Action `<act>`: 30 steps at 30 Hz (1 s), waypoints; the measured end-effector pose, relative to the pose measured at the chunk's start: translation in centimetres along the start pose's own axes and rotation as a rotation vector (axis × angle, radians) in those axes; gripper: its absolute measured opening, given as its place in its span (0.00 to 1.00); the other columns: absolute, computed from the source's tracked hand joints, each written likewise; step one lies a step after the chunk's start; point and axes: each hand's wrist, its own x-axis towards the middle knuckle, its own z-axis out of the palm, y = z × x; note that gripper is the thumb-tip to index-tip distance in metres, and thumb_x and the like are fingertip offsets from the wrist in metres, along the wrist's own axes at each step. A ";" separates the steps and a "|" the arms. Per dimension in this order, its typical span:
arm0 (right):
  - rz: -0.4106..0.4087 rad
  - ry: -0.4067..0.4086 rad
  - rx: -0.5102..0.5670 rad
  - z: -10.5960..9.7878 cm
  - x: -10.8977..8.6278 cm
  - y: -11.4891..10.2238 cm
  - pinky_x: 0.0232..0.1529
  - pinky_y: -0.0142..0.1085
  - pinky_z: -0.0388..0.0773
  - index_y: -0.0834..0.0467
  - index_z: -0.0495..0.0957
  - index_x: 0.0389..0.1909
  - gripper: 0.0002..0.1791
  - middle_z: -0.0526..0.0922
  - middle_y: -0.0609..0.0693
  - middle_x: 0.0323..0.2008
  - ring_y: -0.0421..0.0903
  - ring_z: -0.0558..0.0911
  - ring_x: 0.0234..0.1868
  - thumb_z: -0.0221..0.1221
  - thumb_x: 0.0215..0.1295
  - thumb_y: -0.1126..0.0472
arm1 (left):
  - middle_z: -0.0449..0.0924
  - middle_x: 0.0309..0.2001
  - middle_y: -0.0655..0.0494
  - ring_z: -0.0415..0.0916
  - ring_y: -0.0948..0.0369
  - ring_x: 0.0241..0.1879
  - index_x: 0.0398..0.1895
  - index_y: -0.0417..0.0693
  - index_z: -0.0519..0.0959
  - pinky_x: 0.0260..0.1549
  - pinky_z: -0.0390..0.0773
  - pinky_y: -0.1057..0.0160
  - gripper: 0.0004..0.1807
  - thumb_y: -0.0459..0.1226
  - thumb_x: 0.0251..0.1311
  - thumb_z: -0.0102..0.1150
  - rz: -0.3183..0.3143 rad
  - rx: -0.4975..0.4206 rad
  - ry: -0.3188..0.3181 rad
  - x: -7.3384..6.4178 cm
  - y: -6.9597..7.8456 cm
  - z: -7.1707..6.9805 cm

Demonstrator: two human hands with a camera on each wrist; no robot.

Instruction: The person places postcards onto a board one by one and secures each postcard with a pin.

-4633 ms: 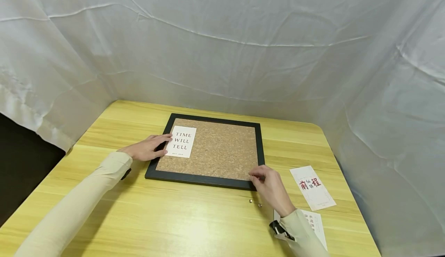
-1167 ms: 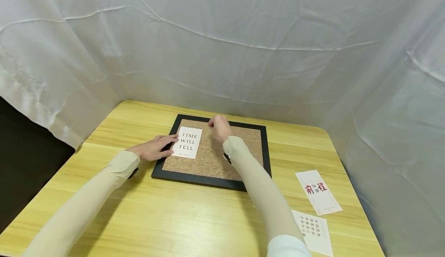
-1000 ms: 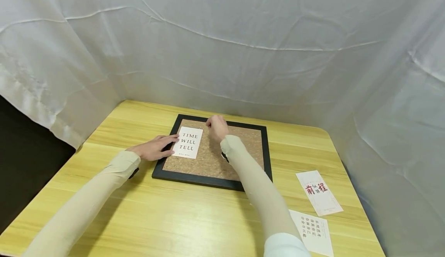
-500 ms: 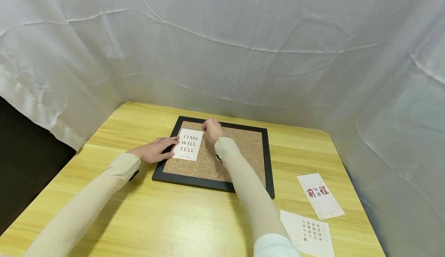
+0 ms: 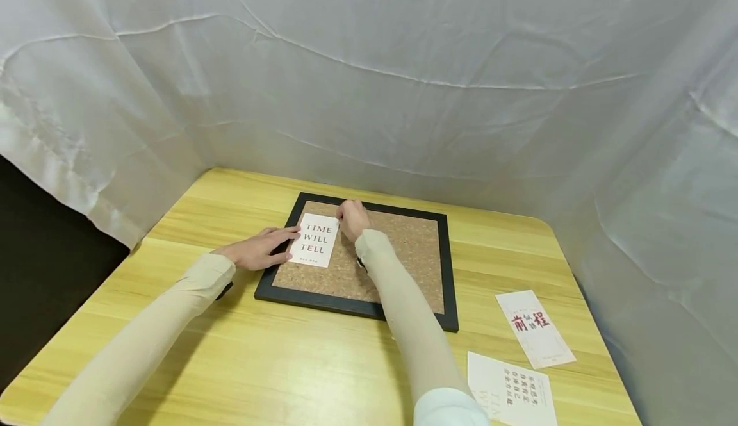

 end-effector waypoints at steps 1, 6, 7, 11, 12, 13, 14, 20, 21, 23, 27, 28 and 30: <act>0.001 -0.003 -0.001 0.1 0.1 0.0 0.34 0.34 0.70 0.63 0.89 0.29 0.14 0.90 0.56 0.35 0.44 0.72 0.29 0.58 0.70 0.75 | 0.49 0.83 0.39 0.51 0.34 0.79 0.80 0.36 0.58 0.76 0.54 0.34 0.32 0.43 0.80 0.48 -0.001 -0.001 -0.001 0.0 0.0 0.0; -0.003 0.000 -0.028 0.6 0.4 0.3 0.33 0.33 0.68 0.60 0.86 0.24 0.16 0.85 0.51 0.28 0.43 0.70 0.27 0.59 0.70 0.74 | 0.48 0.83 0.40 0.51 0.34 0.79 0.80 0.37 0.58 0.76 0.55 0.34 0.33 0.43 0.80 0.48 -0.014 -0.005 0.002 -0.2 0.1 0.1; -0.006 -0.004 -0.035 0.7 0.4 0.3 0.33 0.33 0.67 0.59 0.83 0.21 0.17 0.82 0.50 0.25 0.43 0.69 0.27 0.58 0.70 0.74 | 0.48 0.83 0.41 0.51 0.34 0.79 0.80 0.37 0.57 0.76 0.55 0.34 0.33 0.43 0.80 0.48 -0.015 -0.006 0.001 -0.2 0.1 0.0; -0.016 -0.024 -0.055 0.9 0.5 0.5 0.29 0.32 0.62 0.55 0.68 0.13 0.25 0.66 0.46 0.18 0.42 0.62 0.23 0.57 0.71 0.73 | 0.48 0.84 0.41 0.50 0.34 0.79 0.81 0.38 0.57 0.76 0.55 0.34 0.33 0.44 0.80 0.48 -0.021 -0.012 -0.003 -0.3 0.3 0.0; -0.017 -0.029 -0.053 0.9 0.5 0.5 0.28 0.32 0.61 0.53 0.65 0.12 0.26 0.63 0.46 0.17 0.42 0.61 0.23 0.57 0.71 0.73 | 0.48 0.84 0.42 0.50 0.34 0.79 0.81 0.38 0.57 0.76 0.55 0.34 0.33 0.44 0.80 0.48 -0.022 -0.014 -0.005 -0.3 0.3 0.1; -0.016 -0.032 -0.051 0.9 0.5 0.5 0.28 0.32 0.61 0.53 0.63 0.12 0.27 0.62 0.46 0.17 0.42 0.60 0.22 0.57 0.71 0.73 | 0.48 0.84 0.42 0.50 0.34 0.79 0.80 0.38 0.57 0.76 0.55 0.34 0.33 0.44 0.80 0.48 -0.020 -0.011 -0.004 -0.3 0.3 0.1; -0.015 -0.032 -0.050 0.9 0.5 0.4 0.28 0.32 0.61 0.52 0.62 0.12 0.28 0.61 0.45 0.17 0.42 0.60 0.22 0.57 0.71 0.73 | 0.48 0.84 0.42 0.50 0.34 0.79 0.81 0.38 0.57 0.76 0.55 0.34 0.33 0.44 0.80 0.48 -0.023 -0.013 -0.005 -0.3 0.3 0.1; 0.008 -0.028 -0.075 1.0 0.5 0.1 0.31 0.33 0.64 0.53 0.69 0.14 0.24 0.71 0.47 0.21 0.43 0.65 0.25 0.57 0.69 0.76 | 0.48 0.84 0.41 0.50 0.34 0.79 0.80 0.38 0.58 0.76 0.55 0.33 0.33 0.44 0.80 0.48 -0.015 -0.016 0.000 -0.4 0.4 0.1; 0.012 -0.027 -0.081 1.0 0.6 0.1 0.31 0.33 0.65 0.53 0.70 0.15 0.24 0.72 0.47 0.22 0.43 0.65 0.26 0.56 0.69 0.76 | 0.48 0.84 0.41 0.50 0.34 0.79 0.80 0.38 0.58 0.76 0.55 0.34 0.33 0.44 0.80 0.48 -0.015 -0.014 -0.001 -0.5 0.4 0.1; 0.017 -0.021 -0.091 1.0 0.6 0.0 0.32 0.33 0.66 0.53 0.73 0.15 0.23 0.75 0.47 0.24 0.43 0.67 0.27 0.56 0.68 0.77 | 0.49 0.83 0.40 0.50 0.33 0.79 0.80 0.38 0.58 0.75 0.55 0.33 0.32 0.43 0.80 0.48 -0.009 -0.012 0.005 -0.5 0.4 0.1; 0.023 -0.035 -0.098 0.9 0.5 -0.1 0.30 0.33 0.64 0.54 0.68 0.14 0.24 0.71 0.48 0.22 0.43 0.65 0.25 0.55 0.69 0.76 | 0.48 0.83 0.41 0.50 0.34 0.79 0.80 0.38 0.58 0.76 0.55 0.33 0.32 0.43 0.80 0.48 -0.015 -0.020 0.002 -0.6 0.5 0.0; 0.024 -0.041 -0.098 0.9 0.5 -0.2 0.30 0.33 0.63 0.54 0.66 0.14 0.25 0.70 0.48 0.21 0.43 0.64 0.25 0.55 0.70 0.76 | 0.49 0.83 0.40 0.51 0.34 0.79 0.80 0.37 0.58 0.75 0.55 0.33 0.32 0.43 0.80 0.48 -0.013 -0.023 0.005 -0.6 0.5 0.0; 0.026 -0.056 -0.099 0.8 0.4 -0.2 0.29 0.33 0.62 0.54 0.64 0.14 0.25 0.68 0.48 0.20 0.44 0.63 0.24 0.54 0.70 0.76 | 0.49 0.83 0.40 0.51 0.34 0.79 0.80 0.37 0.59 0.75 0.55 0.33 0.32 0.42 0.80 0.48 -0.013 -0.026 0.003 -0.6 0.6 0.1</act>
